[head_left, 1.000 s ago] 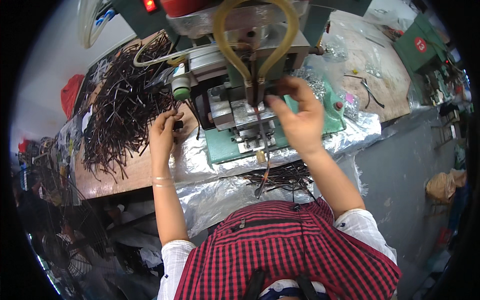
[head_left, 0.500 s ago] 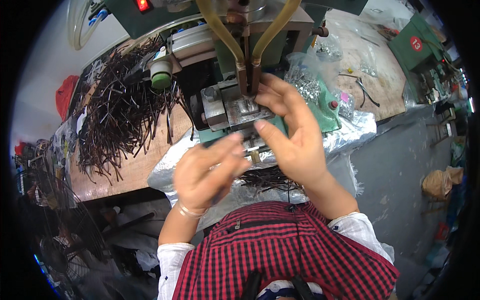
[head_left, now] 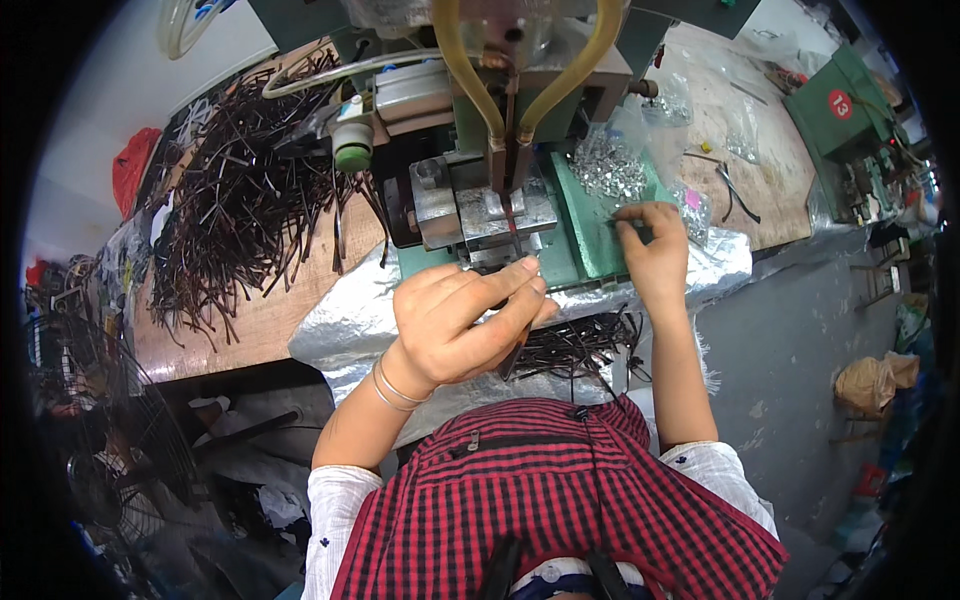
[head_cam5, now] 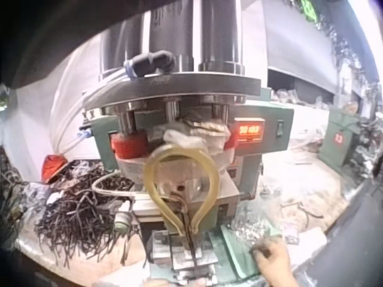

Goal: The person repeatedly picks up thin dark rods and small metallic components, inserts them into a machine, and removes the assembled items. The person handles the components one at a time and places the finished items into a tray.

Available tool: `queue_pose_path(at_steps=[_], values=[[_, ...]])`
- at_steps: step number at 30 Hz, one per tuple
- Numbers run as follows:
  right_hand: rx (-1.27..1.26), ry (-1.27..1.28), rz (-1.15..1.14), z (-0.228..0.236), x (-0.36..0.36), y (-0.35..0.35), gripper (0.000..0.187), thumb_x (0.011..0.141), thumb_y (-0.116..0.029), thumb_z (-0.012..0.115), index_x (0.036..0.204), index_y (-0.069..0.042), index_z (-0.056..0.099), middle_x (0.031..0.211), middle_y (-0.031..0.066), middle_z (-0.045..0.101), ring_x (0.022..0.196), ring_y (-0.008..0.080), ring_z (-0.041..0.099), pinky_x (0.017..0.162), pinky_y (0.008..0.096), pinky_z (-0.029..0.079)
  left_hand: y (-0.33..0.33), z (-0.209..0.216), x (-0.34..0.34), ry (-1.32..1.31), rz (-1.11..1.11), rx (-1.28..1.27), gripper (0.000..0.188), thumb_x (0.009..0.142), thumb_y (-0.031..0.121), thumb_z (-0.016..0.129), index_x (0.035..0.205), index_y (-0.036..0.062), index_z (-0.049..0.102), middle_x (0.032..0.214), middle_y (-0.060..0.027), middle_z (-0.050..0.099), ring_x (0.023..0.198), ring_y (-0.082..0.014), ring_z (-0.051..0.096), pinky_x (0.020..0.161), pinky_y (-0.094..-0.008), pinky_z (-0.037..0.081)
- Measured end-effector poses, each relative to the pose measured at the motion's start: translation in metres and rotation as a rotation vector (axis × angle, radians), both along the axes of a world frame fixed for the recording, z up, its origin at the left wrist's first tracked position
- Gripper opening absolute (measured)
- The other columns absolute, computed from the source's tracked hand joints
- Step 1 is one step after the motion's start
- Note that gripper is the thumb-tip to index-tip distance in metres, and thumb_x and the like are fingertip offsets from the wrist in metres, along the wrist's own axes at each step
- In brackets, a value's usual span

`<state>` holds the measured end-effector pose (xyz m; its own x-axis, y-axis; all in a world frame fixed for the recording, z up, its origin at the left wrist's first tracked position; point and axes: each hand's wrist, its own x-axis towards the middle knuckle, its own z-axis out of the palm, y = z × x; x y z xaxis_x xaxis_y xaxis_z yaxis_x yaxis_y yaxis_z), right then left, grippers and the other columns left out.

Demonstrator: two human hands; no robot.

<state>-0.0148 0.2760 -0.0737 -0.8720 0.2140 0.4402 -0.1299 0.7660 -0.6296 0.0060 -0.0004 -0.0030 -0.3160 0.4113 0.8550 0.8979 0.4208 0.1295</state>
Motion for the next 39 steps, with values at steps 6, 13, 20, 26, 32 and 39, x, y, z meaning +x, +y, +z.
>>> queue_pose_path(at_steps=[6,13,20,26,32,39], values=[[0.200,0.022,0.032,-0.006,0.001,-0.017,0.010,0.082,-0.006,0.075,0.089,-0.003,0.069,0.094,0.0152,0.065,0.098,0.0370,0.062,0.091,0.0454,0.048,-0.004,-0.004,0.017,-0.108,0.018,0.057,0.035,0.078,0.015,0.087,0.111,0.0081,0.076,0.116,-0.0117,0.078,0.063,-0.0138,0.066,0.053,-0.0255,0.047],[-0.115,-0.050,-0.086,-0.009,0.013,-0.017,0.011,0.093,-0.004,0.068,0.104,-0.001,0.067,0.094,0.0150,0.074,0.091,0.0314,0.072,0.084,0.0400,0.054,-0.076,0.007,0.025,-0.091,0.636,0.258,0.023,0.083,-0.004,0.074,0.105,0.0052,0.075,0.098,-0.0061,0.074,0.078,-0.0223,0.066,0.071,-0.0327,0.052],[-0.059,0.116,-0.015,0.002,0.006,-0.024,0.015,0.090,-0.002,0.071,0.104,-0.002,0.076,0.101,0.0121,0.076,0.097,0.0276,0.071,0.091,0.0367,0.053,-0.142,-0.053,-0.083,-0.371,1.159,-0.176,0.023,0.081,0.030,0.085,0.087,0.0096,0.077,0.098,-0.0103,0.067,0.094,-0.0315,0.064,0.082,-0.0440,0.053],[-0.081,0.085,-0.087,-0.006,0.024,-0.004,0.016,0.091,-0.002,0.071,0.105,-0.001,0.076,0.101,0.0127,0.075,0.095,0.0268,0.070,0.089,0.0368,0.053,-0.152,-0.110,-0.102,-0.649,1.201,-0.088,0.025,0.079,0.026,0.083,0.086,0.0031,0.077,0.099,-0.0147,0.068,0.095,-0.0358,0.067,0.083,-0.0469,0.054],[-0.233,0.124,-0.067,0.001,0.035,-0.009,0.015,0.090,-0.002,0.071,0.105,-0.001,0.077,0.100,0.0115,0.075,0.095,0.0251,0.070,0.088,0.0355,0.052,-0.146,-0.083,-0.067,-0.661,0.787,0.380,0.017,0.089,0.013,0.080,0.092,-0.0011,0.072,0.081,-0.0080,0.072,0.072,-0.0163,0.066,0.069,-0.0290,0.052],[-0.376,0.285,0.311,0.063,-0.009,-0.088,0.018,0.088,0.002,0.074,0.106,0.002,0.070,0.102,0.0063,0.073,0.098,0.0157,0.068,0.090,0.0301,0.051,-0.103,-0.066,-0.058,-0.741,0.423,0.651,0.014,0.099,0.008,0.072,0.093,-0.0012,0.063,0.080,-0.0002,0.064,0.073,-0.0057,0.057,0.066,-0.0213,0.047]])
